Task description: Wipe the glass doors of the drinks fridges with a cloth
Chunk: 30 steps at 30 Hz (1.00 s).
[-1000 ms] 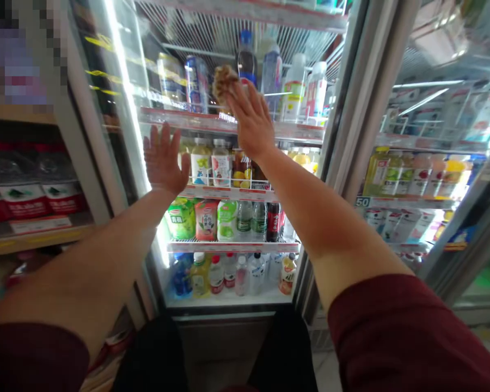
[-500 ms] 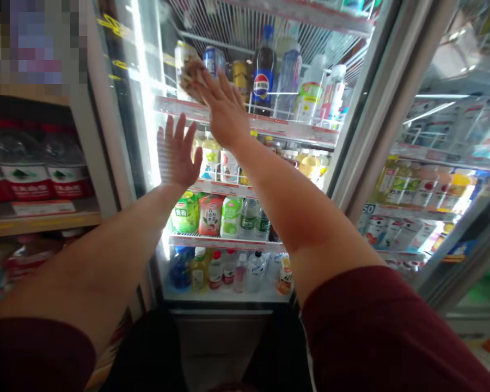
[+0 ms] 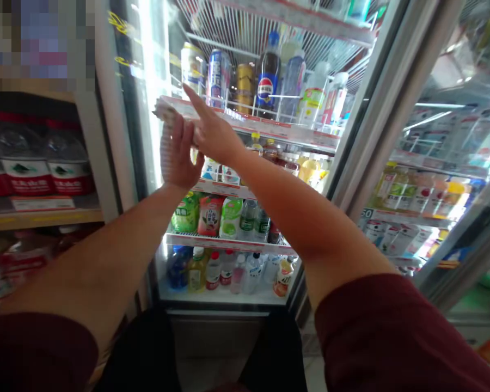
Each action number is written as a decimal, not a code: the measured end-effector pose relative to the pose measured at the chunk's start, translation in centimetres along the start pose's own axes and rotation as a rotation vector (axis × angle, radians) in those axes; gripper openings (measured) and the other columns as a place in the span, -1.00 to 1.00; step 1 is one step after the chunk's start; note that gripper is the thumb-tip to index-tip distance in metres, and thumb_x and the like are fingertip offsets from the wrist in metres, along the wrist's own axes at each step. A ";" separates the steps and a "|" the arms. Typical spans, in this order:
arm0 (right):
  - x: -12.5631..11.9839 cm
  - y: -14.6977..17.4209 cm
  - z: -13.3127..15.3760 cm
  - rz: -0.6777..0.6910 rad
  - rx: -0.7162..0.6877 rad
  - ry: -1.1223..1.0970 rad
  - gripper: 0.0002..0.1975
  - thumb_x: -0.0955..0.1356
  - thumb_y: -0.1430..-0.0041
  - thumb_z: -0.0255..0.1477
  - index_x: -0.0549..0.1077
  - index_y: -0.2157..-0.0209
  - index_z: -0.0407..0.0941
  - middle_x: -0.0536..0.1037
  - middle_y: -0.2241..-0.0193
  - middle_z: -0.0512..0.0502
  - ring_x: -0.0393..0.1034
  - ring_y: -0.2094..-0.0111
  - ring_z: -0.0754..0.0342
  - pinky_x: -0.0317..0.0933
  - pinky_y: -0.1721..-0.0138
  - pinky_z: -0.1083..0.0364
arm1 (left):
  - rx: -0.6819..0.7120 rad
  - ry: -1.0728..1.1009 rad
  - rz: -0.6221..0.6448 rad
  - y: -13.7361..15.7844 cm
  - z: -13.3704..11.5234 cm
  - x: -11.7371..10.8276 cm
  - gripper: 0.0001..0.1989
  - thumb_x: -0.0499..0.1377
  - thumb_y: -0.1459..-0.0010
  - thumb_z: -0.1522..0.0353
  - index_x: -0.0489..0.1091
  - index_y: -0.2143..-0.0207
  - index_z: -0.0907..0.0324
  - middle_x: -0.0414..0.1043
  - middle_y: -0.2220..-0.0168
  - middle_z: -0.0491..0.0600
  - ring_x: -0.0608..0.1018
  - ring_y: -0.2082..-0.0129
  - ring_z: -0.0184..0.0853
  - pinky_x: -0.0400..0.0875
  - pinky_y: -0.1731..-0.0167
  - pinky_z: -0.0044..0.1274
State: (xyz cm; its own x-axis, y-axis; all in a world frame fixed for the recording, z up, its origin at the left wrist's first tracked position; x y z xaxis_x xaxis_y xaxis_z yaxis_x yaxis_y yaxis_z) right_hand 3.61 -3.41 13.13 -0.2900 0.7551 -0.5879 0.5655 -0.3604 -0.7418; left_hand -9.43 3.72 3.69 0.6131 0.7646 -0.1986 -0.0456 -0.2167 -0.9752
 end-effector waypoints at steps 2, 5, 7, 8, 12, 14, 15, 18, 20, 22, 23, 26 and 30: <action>-2.0 1.2 -3.1 -0.066 0.043 0.138 -0.24 0.13 -0.23 -0.53 -0.03 -0.46 -0.19 0.04 -0.47 0.01 -0.05 -0.47 0.16 -0.05 -0.47 0.06 | 0.003 -0.022 -0.023 0.1 0.0 0.0 -0.26 -0.02 -0.32 0.08 0.01 -0.44 0.20 -0.18 -0.52 -0.02 -0.21 -0.52 -0.18 -0.29 -0.51 -0.17; -4.5 4.8 -8.4 -0.108 0.112 0.329 -0.35 0.07 -0.35 -0.44 0.07 -0.45 -0.08 0.06 -0.47 0.01 -0.13 -0.50 0.02 -0.20 -0.51 -0.18 | 0.029 -0.031 -0.040 0.2 0.0 0.0 -0.27 0.01 -0.30 0.11 0.03 -0.44 0.18 -0.17 -0.52 -0.04 -0.19 -0.52 -0.16 -0.25 -0.50 -0.17; -5.2 7.7 -11.2 -0.082 0.124 0.376 -0.38 0.05 -0.38 -0.39 0.09 -0.44 -0.02 0.09 -0.46 -0.01 -0.13 -0.50 -0.02 -0.23 -0.50 -0.26 | 0.054 -0.060 -0.059 0.2 0.0 0.0 -0.26 0.04 -0.27 0.15 0.06 -0.43 0.23 -0.15 -0.51 0.04 -0.16 -0.52 -0.15 -0.21 -0.50 -0.18; -5.4 9.1 -12.2 -0.074 0.124 0.389 -0.38 0.05 -0.39 -0.36 0.09 -0.44 -0.01 0.10 -0.46 -0.03 -0.13 -0.50 -0.04 -0.22 -0.50 -0.27 | 0.067 -0.072 -0.065 0.2 0.0 0.0 -0.25 0.05 -0.26 0.16 0.06 -0.43 0.23 -0.15 -0.51 0.07 -0.15 -0.52 -0.15 -0.19 -0.50 -0.19; -4.7 12.7 -13.6 -0.089 0.181 0.379 -0.36 0.06 -0.38 -0.37 0.04 -0.46 0.05 0.13 -0.45 -0.05 -0.12 -0.50 -0.07 -0.14 -0.45 -0.34 | 0.062 -0.047 -0.075 0.3 0.2 0.0 -0.29 0.04 -0.28 0.13 0.06 -0.44 0.08 -0.19 -0.52 -0.05 -0.15 -0.52 -0.15 -0.18 -0.50 -0.19; -4.1 13.2 -13.4 -0.124 0.221 0.366 -0.35 0.05 -0.37 -0.40 0.01 -0.46 0.08 0.14 -0.44 -0.05 -0.11 -0.50 -0.07 -0.13 -0.44 -0.36 | 0.042 -0.029 -0.074 0.5 0.3 0.0 -0.32 0.04 -0.28 0.09 0.11 -0.41 0.03 -0.20 -0.52 -0.11 -0.15 -0.52 -0.15 -0.19 -0.50 -0.20; -3.8 13.3 -13.3 -0.142 0.234 0.363 -0.35 0.05 -0.37 -0.41 0.01 -0.46 0.09 0.15 -0.44 -0.05 -0.11 -0.49 -0.07 -0.13 -0.44 -0.36 | 0.033 -0.030 -0.071 0.5 0.4 0.1 -0.32 0.04 -0.29 0.06 0.13 -0.40 0.02 -0.19 -0.52 -0.13 -0.15 -0.52 -0.15 -0.21 -0.50 -0.20; -3.3 13.3 -13.2 -0.186 0.237 0.360 -0.35 0.04 -0.37 -0.42 0.03 -0.46 0.07 0.16 -0.44 -0.05 -0.09 -0.49 -0.06 -0.12 -0.44 -0.35 | 0.026 -0.097 -0.058 -0.4 0.6 0.0 -0.35 0.03 -0.30 0.03 0.18 -0.36 0.04 -0.11 -0.50 -0.14 -0.09 -0.50 -0.16 -0.22 -0.48 -0.14; -3.1 13.4 -13.4 -0.199 0.221 0.360 -0.34 0.04 -0.36 -0.42 0.03 -0.46 0.07 0.16 -0.44 -0.04 -0.08 -0.49 -0.05 -0.12 -0.45 -0.33 | 0.029 -0.178 -0.109 -2.4 0.7 -0.3 -0.44 0.02 -0.32 0.04 0.27 -0.29 0.04 -0.07 -0.48 -0.16 -0.10 -0.49 -0.21 -0.20 -0.48 -0.14; -3.0 13.5 -13.6 -0.199 0.211 0.358 -0.33 0.06 -0.34 -0.43 0.01 -0.46 0.08 0.16 -0.44 -0.04 -0.08 -0.49 -0.05 -0.11 -0.45 -0.33 | -0.005 -0.238 -0.215 -5.2 0.9 -0.6 -0.55 0.02 -0.34 0.06 0.37 -0.16 0.03 -0.11 -0.47 -0.23 -0.20 -0.50 -0.29 -0.22 -0.49 -0.22; -3.0 13.5 -13.7 -0.198 0.211 0.357 -0.32 0.07 -0.33 -0.44 0.00 -0.47 0.09 0.16 -0.44 -0.04 -0.08 -0.49 -0.06 -0.11 -0.45 -0.34 | -0.037 -0.244 -0.253 -6.6 1.0 -0.7 -0.57 0.02 -0.35 0.07 0.38 -0.13 0.04 -0.12 -0.46 -0.23 -0.23 -0.49 -0.35 -0.22 -0.48 -0.27; -2.9 13.6 -13.8 -0.193 0.224 0.357 -0.29 0.08 -0.31 -0.45 -0.02 -0.47 0.11 0.15 -0.44 -0.01 -0.10 -0.49 -0.05 -0.11 -0.45 -0.34 | -0.111 -0.181 -0.234 -9.0 1.3 -0.1 -0.51 0.02 -0.36 0.13 0.25 -0.24 0.13 0.06 -0.36 -0.13 -0.07 -0.42 -0.46 -0.13 -0.46 -0.35; -2.7 13.7 -13.9 -0.188 0.222 0.343 -0.29 0.08 -0.31 -0.46 0.00 -0.47 0.08 0.12 -0.45 -0.01 -0.12 -0.50 -0.04 -0.12 -0.46 -0.32 | 0.016 -0.109 -0.122 -5.7 0.5 1.0 -0.46 -0.07 -0.41 0.15 0.16 -0.35 0.12 0.14 -0.35 -0.05 -0.02 -0.43 -0.32 -0.22 -0.47 -0.19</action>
State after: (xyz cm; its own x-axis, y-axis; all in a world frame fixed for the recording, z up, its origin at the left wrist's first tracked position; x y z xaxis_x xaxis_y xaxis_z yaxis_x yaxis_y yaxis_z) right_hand 22.88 -2.76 9.06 -0.0784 0.9431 -0.3233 0.3375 -0.2800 -0.8987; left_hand -8.93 6.00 8.99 0.5254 0.8464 -0.0874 0.0111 -0.1095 -0.9939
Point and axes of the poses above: each hand's wrist, its own y-axis away from the middle knuckle, its own x-axis out of the palm, z = x × y, the point moved 2 cm from there along -y, towards the middle knuckle
